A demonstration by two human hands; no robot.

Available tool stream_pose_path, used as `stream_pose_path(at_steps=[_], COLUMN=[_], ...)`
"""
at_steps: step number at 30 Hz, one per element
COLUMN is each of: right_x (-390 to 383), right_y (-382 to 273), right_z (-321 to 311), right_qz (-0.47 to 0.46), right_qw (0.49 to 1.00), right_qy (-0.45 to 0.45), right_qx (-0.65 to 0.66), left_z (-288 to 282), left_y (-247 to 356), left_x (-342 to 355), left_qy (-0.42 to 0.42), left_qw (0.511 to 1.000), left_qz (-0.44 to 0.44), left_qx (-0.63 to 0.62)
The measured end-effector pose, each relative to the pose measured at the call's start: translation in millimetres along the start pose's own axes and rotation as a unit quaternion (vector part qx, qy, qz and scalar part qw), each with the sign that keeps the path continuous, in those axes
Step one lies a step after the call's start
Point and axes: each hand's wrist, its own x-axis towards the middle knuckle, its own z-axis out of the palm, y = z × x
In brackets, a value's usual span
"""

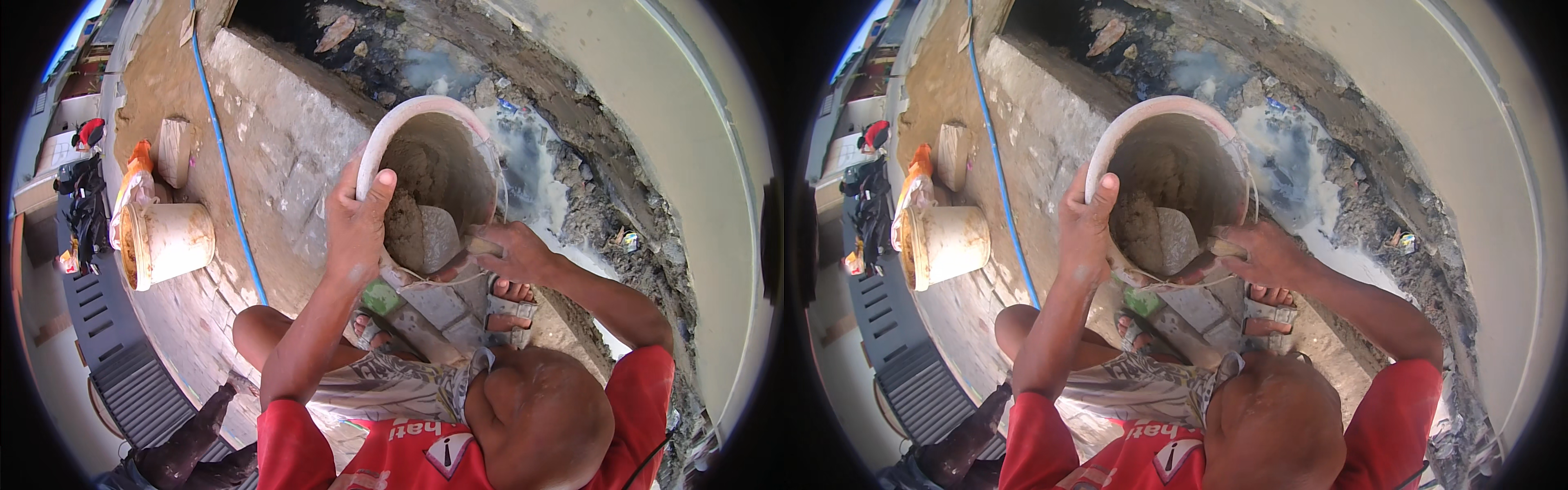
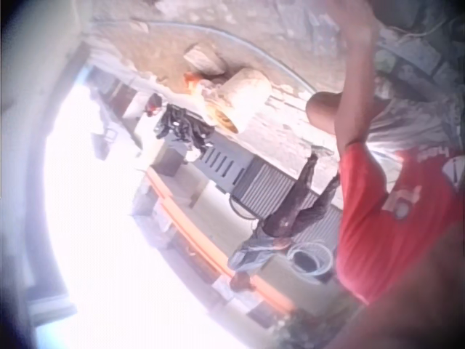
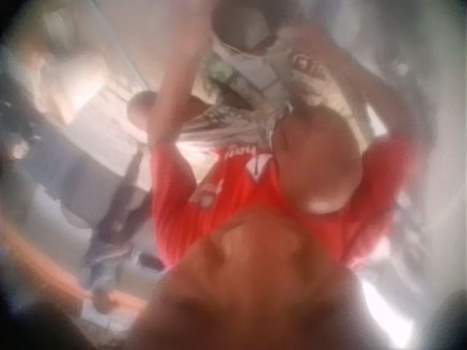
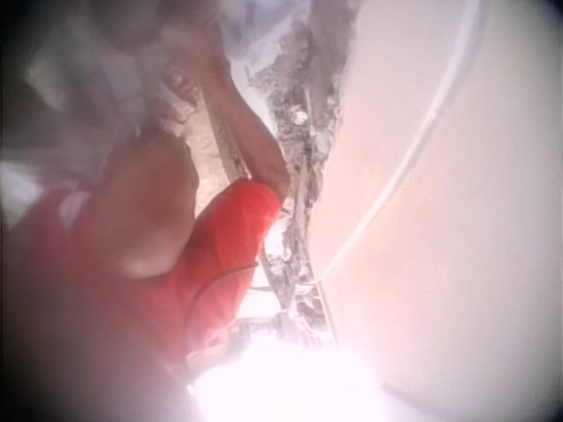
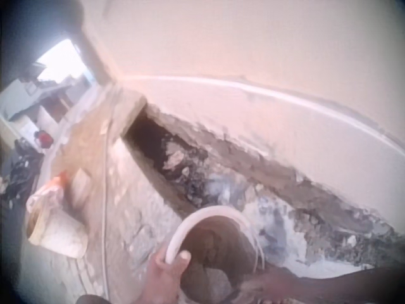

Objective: The person mixes cement in a bucket using a trowel, then carries the bucket to a construction site. They scoop cement from the bucket and apply it to a wall or ledge, smoothing it with the trowel.

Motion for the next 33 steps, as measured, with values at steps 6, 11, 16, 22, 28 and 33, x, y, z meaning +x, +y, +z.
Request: stream_pose_path(at_steps=[6,11,16,22,28,33], right_x=[-5,-27,-73,-130,-147,-120], right_y=[6,13,46,129,203,190], right_z=[8,-15,-44,-43,-19,13], right_qz=[-0.072,-0.073,-0.024,0.143,0.322,0.297], right_qw=[0.994,0.989,0.981,0.969,0.93,0.932], right_qy=[0.085,0.125,0.189,0.197,0.115,-0.017], right_qx=[0.018,0.012,-0.023,-0.04,-0.133,-0.207], left_z=[-13,-44,-86,-132,-149,-154], left_y=[-2,-8,-19,-47,-59,-61], left_x=[-6,-10,-7,-1,-5,-5], left_qy=[0.026,0.031,0.063,0.151,0.149,0.146], left_qw=[0.998,0.997,0.992,0.968,0.97,0.971], left_qz=[-0.022,-0.048,-0.096,-0.183,-0.183,-0.182], left_qx=[-0.06,-0.056,-0.044,-0.085,-0.064,-0.055])
